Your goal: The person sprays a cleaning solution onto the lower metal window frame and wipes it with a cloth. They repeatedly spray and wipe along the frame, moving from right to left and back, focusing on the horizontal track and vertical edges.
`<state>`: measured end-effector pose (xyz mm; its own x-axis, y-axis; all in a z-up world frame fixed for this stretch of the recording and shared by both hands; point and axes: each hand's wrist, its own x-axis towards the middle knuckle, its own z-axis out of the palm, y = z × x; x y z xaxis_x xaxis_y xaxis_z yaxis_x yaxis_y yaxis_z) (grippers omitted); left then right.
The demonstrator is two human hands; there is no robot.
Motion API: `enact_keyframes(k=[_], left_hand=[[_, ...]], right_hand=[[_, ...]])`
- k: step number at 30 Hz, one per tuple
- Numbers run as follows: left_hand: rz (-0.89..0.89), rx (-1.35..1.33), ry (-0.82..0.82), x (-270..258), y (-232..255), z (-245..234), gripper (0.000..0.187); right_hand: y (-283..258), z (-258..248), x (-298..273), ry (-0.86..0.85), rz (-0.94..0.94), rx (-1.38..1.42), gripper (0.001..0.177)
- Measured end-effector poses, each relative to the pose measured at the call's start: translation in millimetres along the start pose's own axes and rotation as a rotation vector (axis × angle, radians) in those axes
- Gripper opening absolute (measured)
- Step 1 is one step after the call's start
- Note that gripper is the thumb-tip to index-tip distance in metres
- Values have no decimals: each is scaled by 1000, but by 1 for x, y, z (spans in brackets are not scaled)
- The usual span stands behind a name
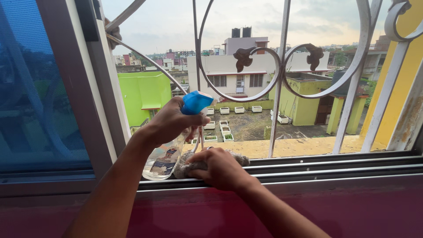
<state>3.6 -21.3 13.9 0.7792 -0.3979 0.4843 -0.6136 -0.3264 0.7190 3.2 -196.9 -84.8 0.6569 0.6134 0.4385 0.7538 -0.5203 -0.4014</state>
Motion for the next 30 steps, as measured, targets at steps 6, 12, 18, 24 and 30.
enact_keyframes(k=[6,12,18,24,30], left_hand=[[-7,37,5,-2,4,3,25],[-6,43,-10,-6,10,4,27],[-49,78,-44,-5,8,9,32],[-87,140,-47,-3,8,18,31],[-151,171,-48,0,11,21,33]], right_hand=[[-1,-21,-22,-122,39,79,37],[57,-67,-75,-58,138,-175,37],[121,-125,-130,98,475,-38,41],[98,-110,-126,110,674,-203,42],[75,-84,-98,89,616,-264,40]])
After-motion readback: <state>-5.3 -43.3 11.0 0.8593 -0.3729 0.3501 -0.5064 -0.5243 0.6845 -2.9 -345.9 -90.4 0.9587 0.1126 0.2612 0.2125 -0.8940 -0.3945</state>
